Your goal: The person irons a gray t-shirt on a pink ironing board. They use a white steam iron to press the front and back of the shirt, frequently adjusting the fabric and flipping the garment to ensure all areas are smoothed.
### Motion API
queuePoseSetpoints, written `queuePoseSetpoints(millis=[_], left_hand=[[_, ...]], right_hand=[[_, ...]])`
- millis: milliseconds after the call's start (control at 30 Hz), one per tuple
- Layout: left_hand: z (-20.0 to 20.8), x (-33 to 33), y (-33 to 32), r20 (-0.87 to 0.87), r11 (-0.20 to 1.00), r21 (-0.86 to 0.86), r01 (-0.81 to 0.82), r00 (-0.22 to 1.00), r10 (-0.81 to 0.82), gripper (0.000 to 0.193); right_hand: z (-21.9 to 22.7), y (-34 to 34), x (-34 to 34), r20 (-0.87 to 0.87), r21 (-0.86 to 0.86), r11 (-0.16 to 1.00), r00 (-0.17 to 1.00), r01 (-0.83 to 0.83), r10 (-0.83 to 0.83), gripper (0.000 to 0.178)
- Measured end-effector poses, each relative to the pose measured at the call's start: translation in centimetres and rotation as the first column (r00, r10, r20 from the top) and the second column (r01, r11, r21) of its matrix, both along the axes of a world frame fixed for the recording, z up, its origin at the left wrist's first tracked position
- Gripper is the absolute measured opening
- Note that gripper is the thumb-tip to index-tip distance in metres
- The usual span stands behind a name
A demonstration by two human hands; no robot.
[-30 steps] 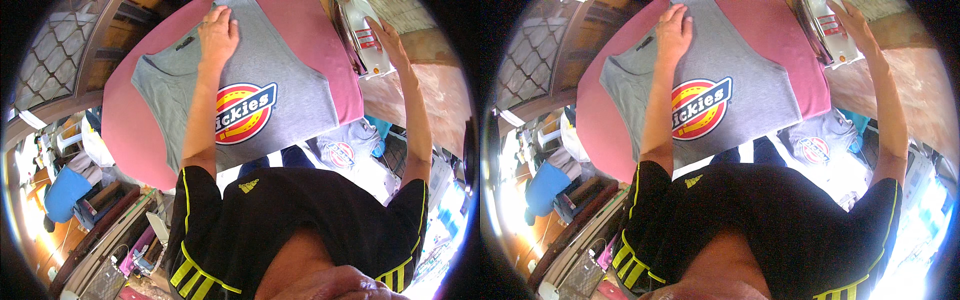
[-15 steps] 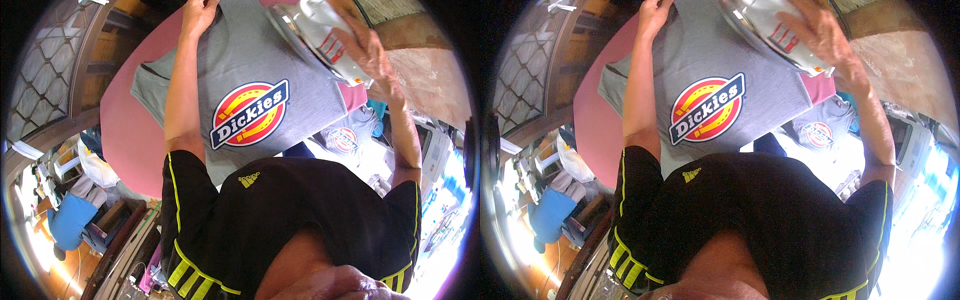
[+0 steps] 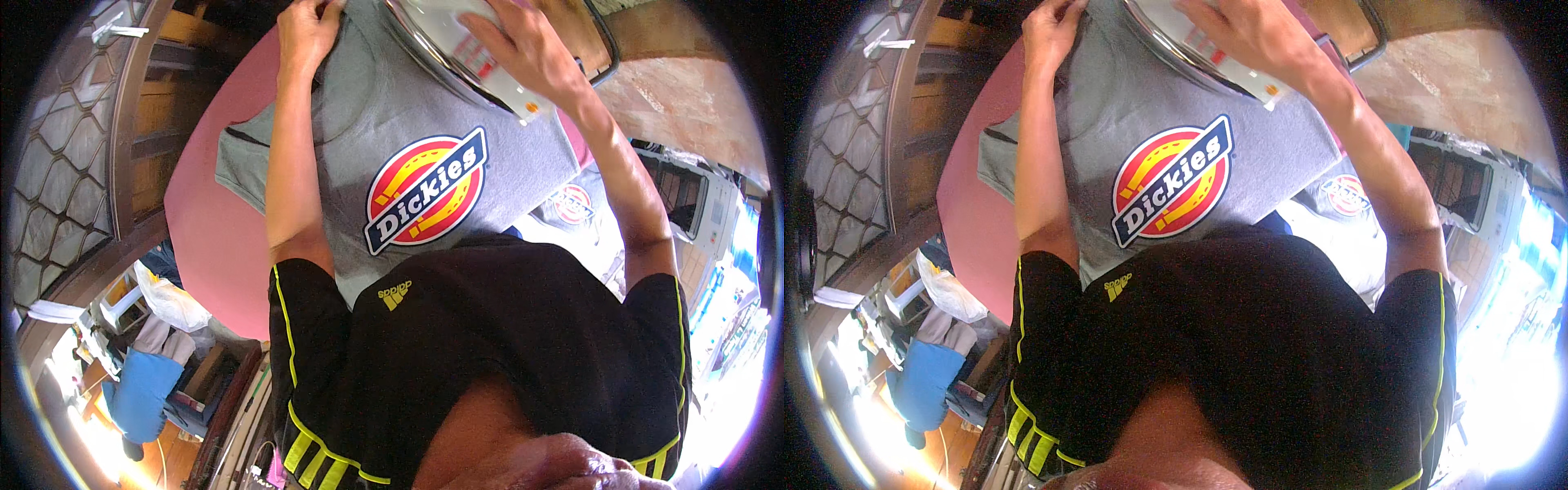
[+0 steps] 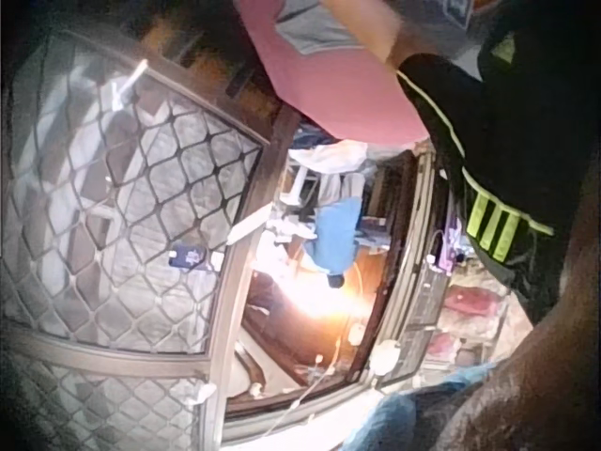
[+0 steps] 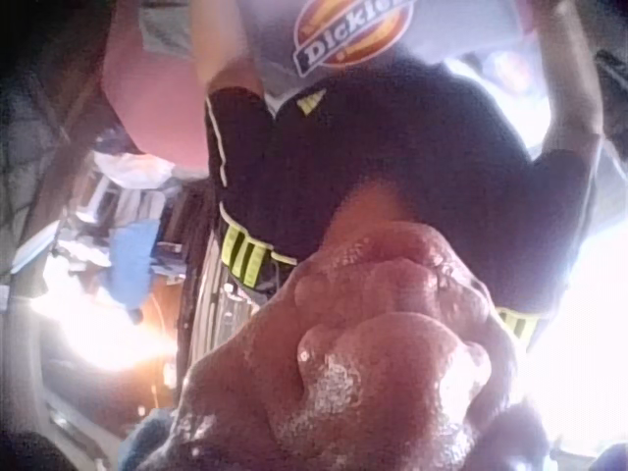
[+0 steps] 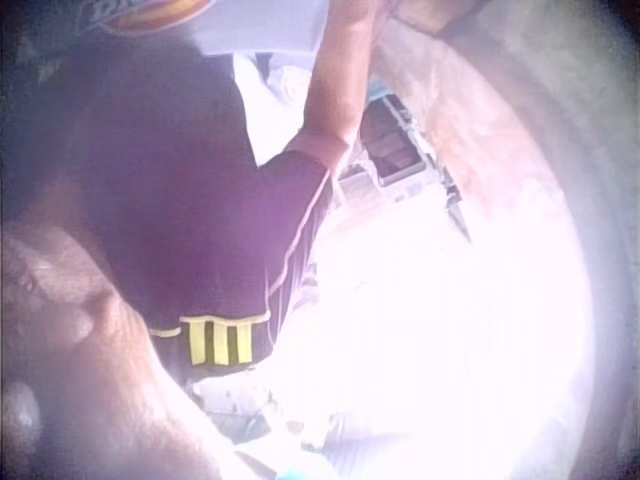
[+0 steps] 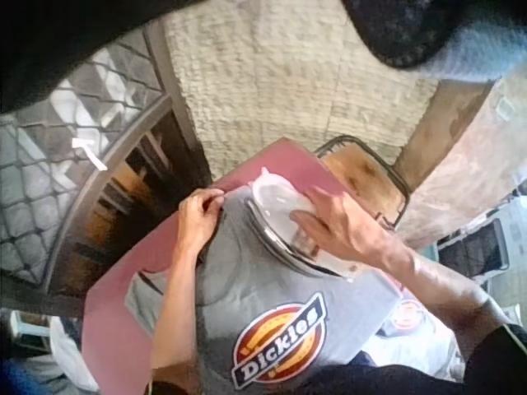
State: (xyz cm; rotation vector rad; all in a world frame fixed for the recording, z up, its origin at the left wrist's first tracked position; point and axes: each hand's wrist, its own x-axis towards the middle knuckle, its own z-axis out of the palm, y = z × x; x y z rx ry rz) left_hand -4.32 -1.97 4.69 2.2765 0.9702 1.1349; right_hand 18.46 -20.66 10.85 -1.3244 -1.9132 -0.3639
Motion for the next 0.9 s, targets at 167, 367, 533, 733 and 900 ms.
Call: queuePoseSetpoints(millis=[167,367,533,733,900], left_hand=[[-1.1,0.5,1.1,0.22,0.998,-0.023,-0.051,0.974,0.055,0.015],[-2.2,0.5,1.6,0.262,0.999,0.017,-0.048,0.964,0.042,0.013],[-3.0,-1.2,1.6,0.264,1.0,-0.007,-0.015,0.964,0.016,0.015],[-2.0,1.0,1.9,0.197,0.994,-0.099,0.055,0.98,-0.034,0.023],[-3.1,-0.2,4.2,-0.057,0.999,0.006,0.05,0.997,-0.05,0.037]], right_hand=[[-1.1,8.0,0.6,0.525,0.067,0.98,0.828,0.189,-0.196,0.026],[-2.0,9.9,0.6,0.3,-0.083,0.981,0.943,0.175,-0.143,0.03],[-3.8,6.4,0.9,0.424,0.234,0.97,0.905,-0.069,-0.038,0.037],[-2.2,8.3,1.7,0.682,0.201,0.979,0.714,0.025,-0.158,0.03],[-0.5,-0.4,3.1,-0.008,-0.458,0.888,0.999,-0.05,0.052,0.037]])
